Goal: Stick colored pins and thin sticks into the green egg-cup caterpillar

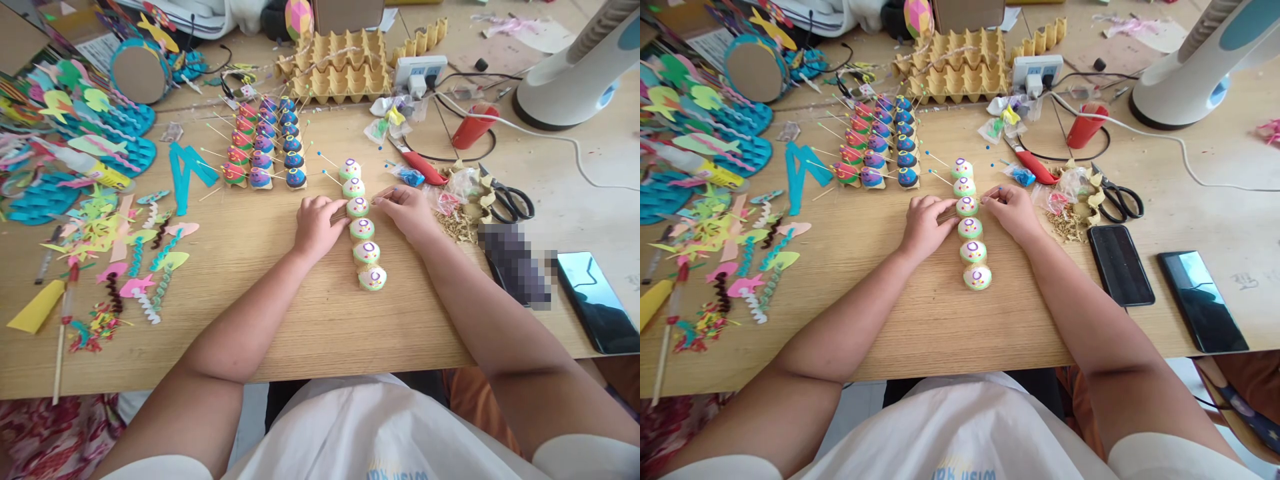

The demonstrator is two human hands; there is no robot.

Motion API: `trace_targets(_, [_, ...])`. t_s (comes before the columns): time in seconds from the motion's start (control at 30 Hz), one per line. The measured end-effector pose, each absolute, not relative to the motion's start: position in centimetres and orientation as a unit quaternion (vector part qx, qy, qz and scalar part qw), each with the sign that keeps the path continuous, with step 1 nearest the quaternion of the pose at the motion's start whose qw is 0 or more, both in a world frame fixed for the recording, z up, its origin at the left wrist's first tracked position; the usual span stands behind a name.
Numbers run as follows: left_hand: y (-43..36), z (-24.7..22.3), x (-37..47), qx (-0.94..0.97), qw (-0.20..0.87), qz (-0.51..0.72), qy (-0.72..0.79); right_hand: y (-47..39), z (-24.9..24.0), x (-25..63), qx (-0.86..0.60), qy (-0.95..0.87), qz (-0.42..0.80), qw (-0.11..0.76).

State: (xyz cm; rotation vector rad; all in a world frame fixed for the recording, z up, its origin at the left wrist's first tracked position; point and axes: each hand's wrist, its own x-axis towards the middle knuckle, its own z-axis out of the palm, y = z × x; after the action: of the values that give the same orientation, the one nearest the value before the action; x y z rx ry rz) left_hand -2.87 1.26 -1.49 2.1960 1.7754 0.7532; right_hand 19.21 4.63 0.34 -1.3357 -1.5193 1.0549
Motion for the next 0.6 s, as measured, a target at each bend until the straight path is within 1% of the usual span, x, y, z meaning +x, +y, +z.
trace_targets(0.33, [1.4,-1.5,-2.9,0.746,0.117,0.249,0.606,4.3,1.0,18.9,-0.564,-0.614,0.375,0.406])
trace_targets(0.6, [1.3,-1.5,-2.9,0.748,0.111,0.252,0.604,4.0,1.6,18.3,-0.584,-0.590,0.385,0.402])
